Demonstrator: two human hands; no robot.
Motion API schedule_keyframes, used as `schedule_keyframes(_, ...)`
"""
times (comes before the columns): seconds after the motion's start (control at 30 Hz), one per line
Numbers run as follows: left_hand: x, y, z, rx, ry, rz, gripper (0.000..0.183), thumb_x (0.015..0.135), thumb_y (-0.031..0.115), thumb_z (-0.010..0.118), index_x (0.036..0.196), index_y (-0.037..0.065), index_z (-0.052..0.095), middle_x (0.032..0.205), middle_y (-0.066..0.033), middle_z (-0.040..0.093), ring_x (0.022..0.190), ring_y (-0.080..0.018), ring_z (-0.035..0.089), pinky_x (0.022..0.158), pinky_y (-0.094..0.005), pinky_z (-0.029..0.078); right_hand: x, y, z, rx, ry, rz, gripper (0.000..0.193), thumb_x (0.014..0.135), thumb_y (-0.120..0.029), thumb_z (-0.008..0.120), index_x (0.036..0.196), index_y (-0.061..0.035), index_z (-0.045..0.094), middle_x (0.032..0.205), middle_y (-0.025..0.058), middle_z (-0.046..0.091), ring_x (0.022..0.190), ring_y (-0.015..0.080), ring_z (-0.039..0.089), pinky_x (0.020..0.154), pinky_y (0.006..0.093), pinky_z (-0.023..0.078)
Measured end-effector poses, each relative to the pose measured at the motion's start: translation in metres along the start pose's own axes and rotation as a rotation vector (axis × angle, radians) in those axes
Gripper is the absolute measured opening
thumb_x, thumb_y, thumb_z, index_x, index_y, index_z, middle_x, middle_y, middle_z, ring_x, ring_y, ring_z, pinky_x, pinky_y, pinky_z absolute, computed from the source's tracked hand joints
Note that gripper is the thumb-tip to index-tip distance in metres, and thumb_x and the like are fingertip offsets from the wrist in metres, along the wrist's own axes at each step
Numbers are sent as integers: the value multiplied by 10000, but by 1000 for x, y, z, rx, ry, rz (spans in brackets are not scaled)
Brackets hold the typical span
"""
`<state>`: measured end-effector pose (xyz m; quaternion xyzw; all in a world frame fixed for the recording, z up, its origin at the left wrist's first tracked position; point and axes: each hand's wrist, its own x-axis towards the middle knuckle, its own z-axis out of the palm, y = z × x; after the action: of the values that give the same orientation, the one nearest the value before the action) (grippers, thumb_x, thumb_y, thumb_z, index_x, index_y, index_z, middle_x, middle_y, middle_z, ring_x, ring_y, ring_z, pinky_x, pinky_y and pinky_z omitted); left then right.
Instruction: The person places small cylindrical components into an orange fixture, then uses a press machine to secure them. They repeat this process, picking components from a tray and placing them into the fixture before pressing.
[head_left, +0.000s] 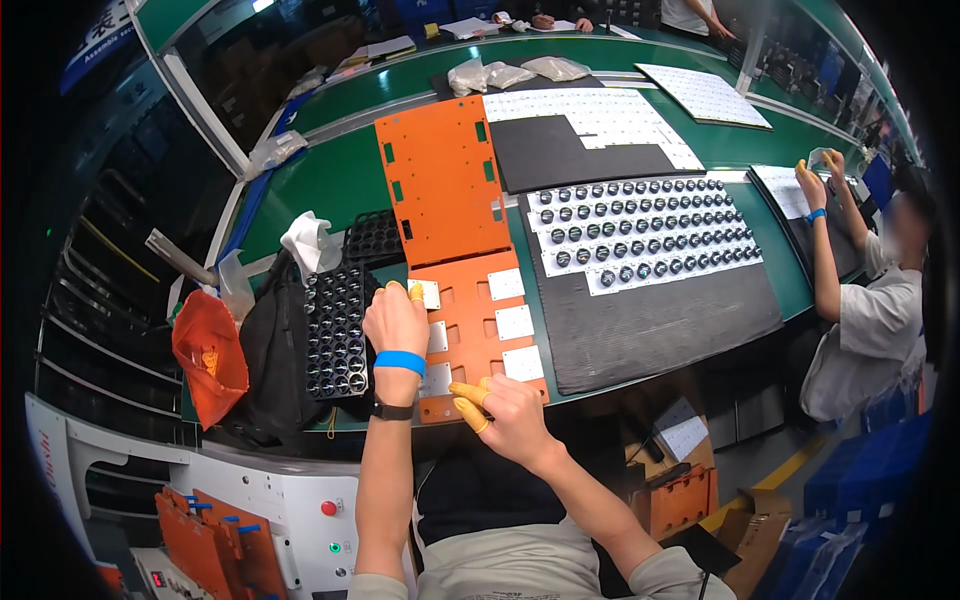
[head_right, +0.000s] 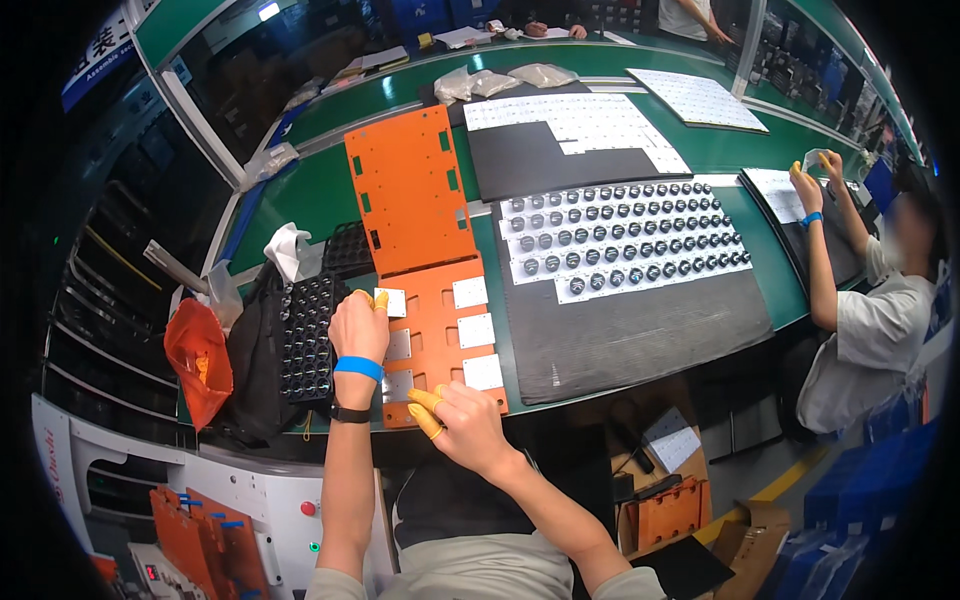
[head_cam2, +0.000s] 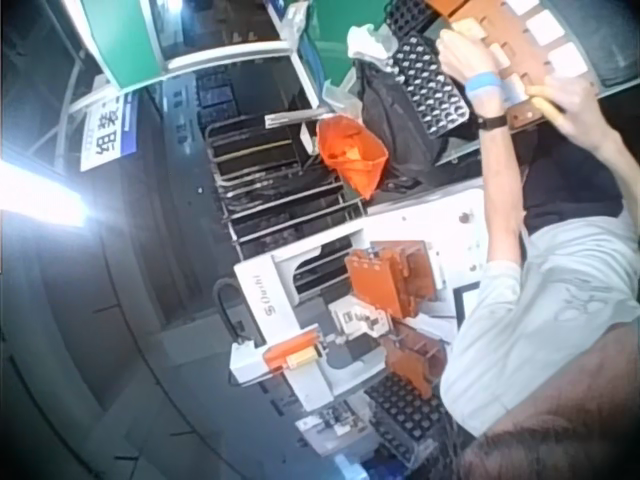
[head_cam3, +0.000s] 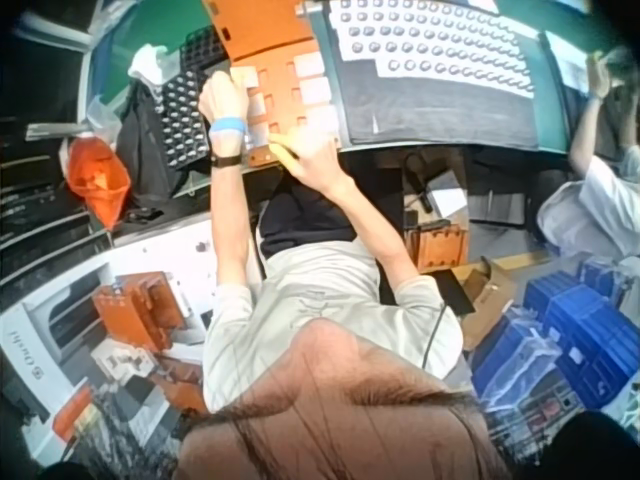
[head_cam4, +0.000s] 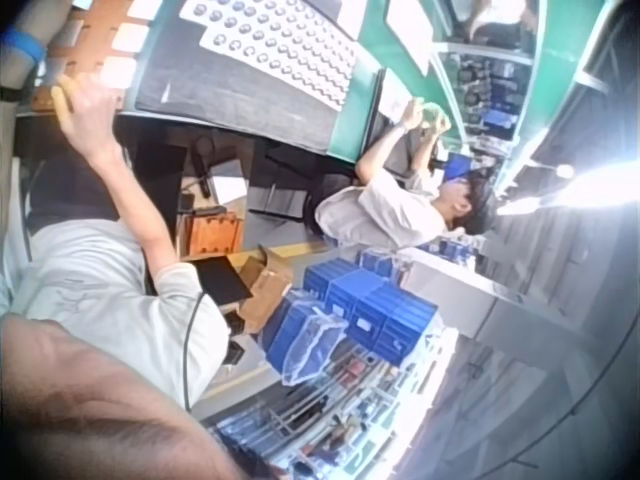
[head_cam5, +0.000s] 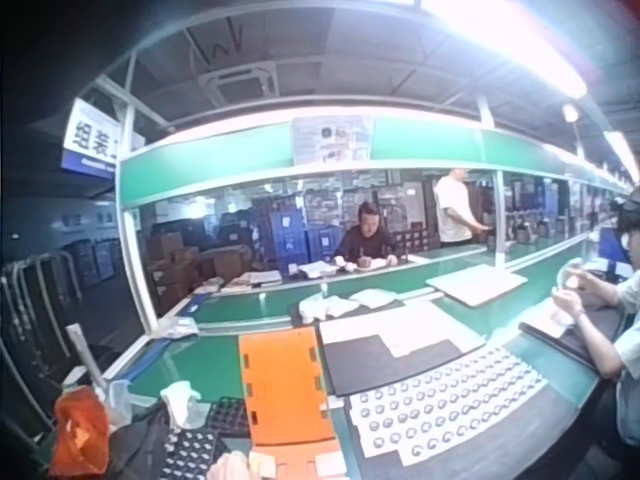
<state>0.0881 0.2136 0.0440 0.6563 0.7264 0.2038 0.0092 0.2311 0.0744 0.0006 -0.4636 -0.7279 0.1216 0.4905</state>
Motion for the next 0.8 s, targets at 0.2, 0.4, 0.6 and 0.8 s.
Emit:
schedule_keyframes(0.2, -3, -5, 9, 32, 9, 4, 186, 896, 156, 671, 887, -29, 684, 953, -232, 680, 856, -418, 699, 741, -489, 569, 2, -2, 0, 6, 9, -7, 189, 831, -176, 787, 815, -5, 707, 682, 79, 573, 609, 234, 552, 526, 368, 437)
schedule_keyframes(0.4, -5, -2, 10, 27, -24, -21, 311, 962, 244, 624, 918, -58, 684, 960, -256, 684, 890, -449, 680, 762, -515, 550, 2, 0, -1, 2, 11, -5, 194, 832, -175, 787, 802, -4, 701, 678, 81, 570, 601, 237, 549, 522, 369, 432)
schedule_keyframes(0.6, -12, -1, 24, 50, -15, -12, 185, 914, 158, 649, 906, -23, 686, 976, -213, 665, 871, -393, 700, 747, -465, 576, 0, -2, 1, -4, -1, -11, 174, 831, -170, 784, 848, -10, 718, 688, 81, 572, 612, 237, 550, 524, 370, 430)
schedule_keyframes(0.8, -13, 2, 31, 90, -4, -5, 148, 902, 130, 644, 917, -11, 684, 1000, -188, 654, 932, -357, 685, 764, -433, 588, 3, -5, 0, -5, -24, 13, 166, 829, -151, 775, 945, -37, 742, 705, 73, 579, 634, 235, 553, 534, 374, 433)
